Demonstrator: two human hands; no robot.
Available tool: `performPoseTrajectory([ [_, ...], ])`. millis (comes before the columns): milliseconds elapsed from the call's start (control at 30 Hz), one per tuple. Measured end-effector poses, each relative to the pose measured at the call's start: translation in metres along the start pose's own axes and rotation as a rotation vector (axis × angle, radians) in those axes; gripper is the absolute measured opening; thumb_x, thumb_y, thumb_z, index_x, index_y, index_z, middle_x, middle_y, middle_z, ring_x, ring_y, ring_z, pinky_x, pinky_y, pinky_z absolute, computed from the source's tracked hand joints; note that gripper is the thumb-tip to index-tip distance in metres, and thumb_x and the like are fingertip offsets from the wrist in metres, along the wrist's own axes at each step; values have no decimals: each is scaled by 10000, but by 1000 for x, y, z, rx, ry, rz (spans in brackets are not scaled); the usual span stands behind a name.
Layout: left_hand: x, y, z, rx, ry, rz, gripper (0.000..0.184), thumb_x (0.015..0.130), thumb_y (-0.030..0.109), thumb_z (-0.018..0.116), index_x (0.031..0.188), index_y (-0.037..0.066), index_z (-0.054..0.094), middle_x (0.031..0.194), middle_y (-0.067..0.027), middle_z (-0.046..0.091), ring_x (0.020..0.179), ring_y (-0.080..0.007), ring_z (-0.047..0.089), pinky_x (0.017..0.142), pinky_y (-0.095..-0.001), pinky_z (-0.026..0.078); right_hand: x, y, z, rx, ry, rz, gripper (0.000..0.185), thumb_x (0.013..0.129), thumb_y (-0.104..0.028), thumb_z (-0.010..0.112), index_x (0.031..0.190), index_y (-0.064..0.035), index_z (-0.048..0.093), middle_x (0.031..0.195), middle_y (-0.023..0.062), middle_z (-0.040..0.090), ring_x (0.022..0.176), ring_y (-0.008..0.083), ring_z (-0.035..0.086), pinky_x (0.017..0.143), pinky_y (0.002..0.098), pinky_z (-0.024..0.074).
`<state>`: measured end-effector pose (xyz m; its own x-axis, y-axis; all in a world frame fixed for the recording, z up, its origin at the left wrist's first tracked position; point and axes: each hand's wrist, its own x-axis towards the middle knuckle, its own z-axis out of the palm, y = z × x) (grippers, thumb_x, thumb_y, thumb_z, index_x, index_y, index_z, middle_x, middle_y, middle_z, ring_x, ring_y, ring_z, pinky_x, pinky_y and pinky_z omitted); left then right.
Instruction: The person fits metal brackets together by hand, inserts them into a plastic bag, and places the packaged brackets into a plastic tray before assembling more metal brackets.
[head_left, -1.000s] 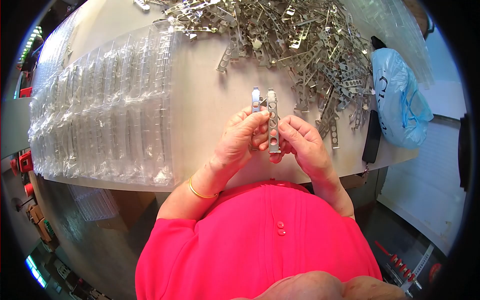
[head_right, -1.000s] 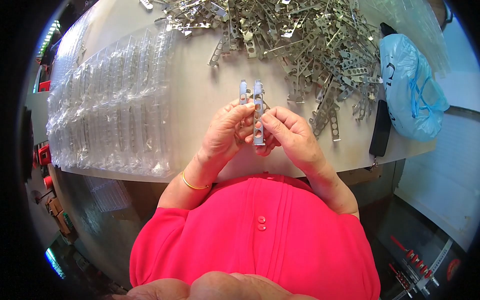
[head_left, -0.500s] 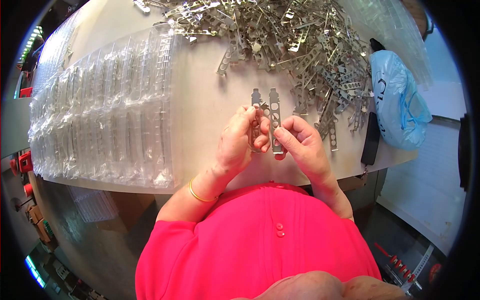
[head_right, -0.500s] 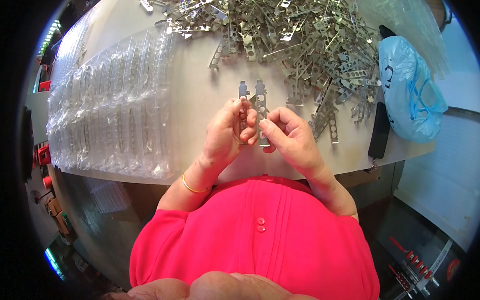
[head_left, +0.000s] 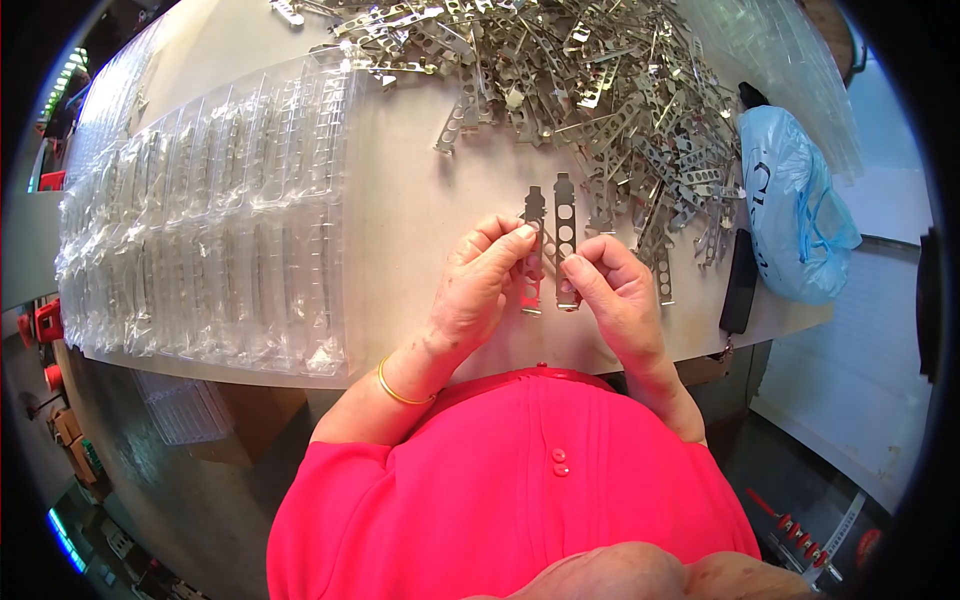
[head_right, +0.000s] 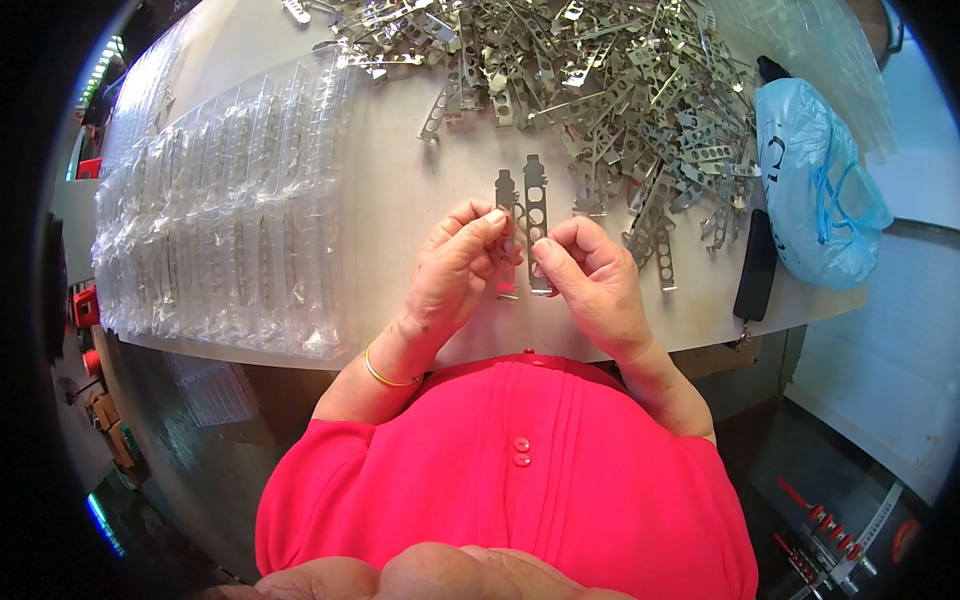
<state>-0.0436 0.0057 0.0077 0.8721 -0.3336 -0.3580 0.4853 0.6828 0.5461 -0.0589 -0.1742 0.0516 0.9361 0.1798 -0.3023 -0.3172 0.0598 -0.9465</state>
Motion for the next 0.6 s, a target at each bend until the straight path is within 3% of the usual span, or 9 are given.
performPoseTrajectory([
  [333, 1, 2, 1, -57, -67, -51, 116, 1016, 164, 571, 1053, 66, 623, 944, -35, 683, 770, -101, 641, 636, -270, 520, -8, -4, 2, -4, -21, 33, 100, 1000, -134, 604, 951, -48, 592, 787, -20, 626, 688, 33, 562, 619, 213, 472],
  [600, 1, 2, 1, -39, -64, -54, 124, 1022, 174, 564, 1055, 68, 619, 957, -48, 697, 786, -104, 654, 667, -270, 529, -8, -3, 3, -5, -15, 53, 100, 997, -128, 605, 940, -47, 586, 788, -12, 630, 691, 35, 570, 616, 214, 482],
])
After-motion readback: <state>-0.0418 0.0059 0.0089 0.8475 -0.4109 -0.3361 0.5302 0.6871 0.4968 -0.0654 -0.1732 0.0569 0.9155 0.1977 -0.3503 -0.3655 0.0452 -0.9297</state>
